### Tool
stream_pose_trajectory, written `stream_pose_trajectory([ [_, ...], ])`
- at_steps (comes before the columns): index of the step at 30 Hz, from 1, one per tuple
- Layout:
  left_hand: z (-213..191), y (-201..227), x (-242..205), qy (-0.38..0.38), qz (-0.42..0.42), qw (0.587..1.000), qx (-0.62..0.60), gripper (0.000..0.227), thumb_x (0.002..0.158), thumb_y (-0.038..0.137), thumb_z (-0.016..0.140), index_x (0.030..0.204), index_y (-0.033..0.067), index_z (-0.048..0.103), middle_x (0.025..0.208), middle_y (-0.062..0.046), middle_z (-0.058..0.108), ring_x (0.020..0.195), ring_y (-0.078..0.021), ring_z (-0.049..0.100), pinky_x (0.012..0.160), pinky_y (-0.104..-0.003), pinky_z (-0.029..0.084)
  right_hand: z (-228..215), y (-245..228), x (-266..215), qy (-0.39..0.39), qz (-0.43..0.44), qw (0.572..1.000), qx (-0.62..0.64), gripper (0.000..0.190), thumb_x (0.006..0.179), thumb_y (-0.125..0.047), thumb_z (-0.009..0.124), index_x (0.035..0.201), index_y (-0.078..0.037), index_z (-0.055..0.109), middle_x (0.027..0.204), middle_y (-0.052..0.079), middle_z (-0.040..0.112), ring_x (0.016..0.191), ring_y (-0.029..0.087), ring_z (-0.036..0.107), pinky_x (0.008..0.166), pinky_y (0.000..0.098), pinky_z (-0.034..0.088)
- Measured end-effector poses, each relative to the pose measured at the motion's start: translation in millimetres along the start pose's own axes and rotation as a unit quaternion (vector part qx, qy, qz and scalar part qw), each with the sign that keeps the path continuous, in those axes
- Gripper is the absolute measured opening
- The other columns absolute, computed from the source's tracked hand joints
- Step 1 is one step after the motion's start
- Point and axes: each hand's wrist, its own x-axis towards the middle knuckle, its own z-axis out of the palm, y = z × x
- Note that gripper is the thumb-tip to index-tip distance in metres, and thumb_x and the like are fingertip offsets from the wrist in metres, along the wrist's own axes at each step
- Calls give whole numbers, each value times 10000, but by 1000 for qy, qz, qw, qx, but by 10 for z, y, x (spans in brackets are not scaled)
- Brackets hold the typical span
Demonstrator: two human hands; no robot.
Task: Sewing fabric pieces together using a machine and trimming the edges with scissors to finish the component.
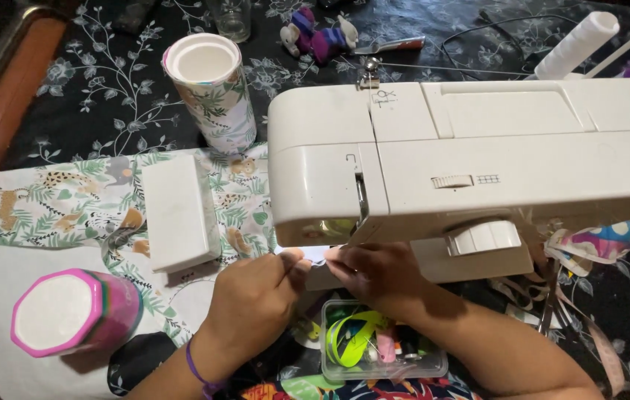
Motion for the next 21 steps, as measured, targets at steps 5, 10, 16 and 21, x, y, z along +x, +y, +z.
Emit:
stream_pose_trajectory([
  [5,-66,-35,23,30,34,997,-56,156,1037,66,710,902,-9,692,994,-169,725,647,-298,616,500,-427,492,32,18,-33,30,-5,999,-17,221,891,-287,927,1002,-238,743,700,-51,770,632,116,753,454,329,507],
  [10,-76,-85,35,28,82,994,-67,160,1053,13,668,903,-38,655,768,-112,548,589,-262,486,471,-415,409,-19,-45,47,38,-26,998,-36,126,967,-302,833,1092,-314,843,854,-65,814,761,152,771,531,347,547],
  [16,-70,-156,29,18,104,993,-60,133,1060,13,674,937,-36,666,788,-133,569,600,-278,492,480,-427,396,16,-26,-2,0,-12,998,-61,161,949,-320,838,1109,-318,859,705,-80,771,628,119,720,457,334,510],
  [21,-59,-134,15,-14,23,997,-71,183,1086,88,658,1230,-17,697,787,-109,579,603,-287,567,465,-449,431,-34,-56,48,-56,6,997,-44,185,1005,-292,728,1138,-308,855,614,-51,738,603,133,722,409,356,476],
])
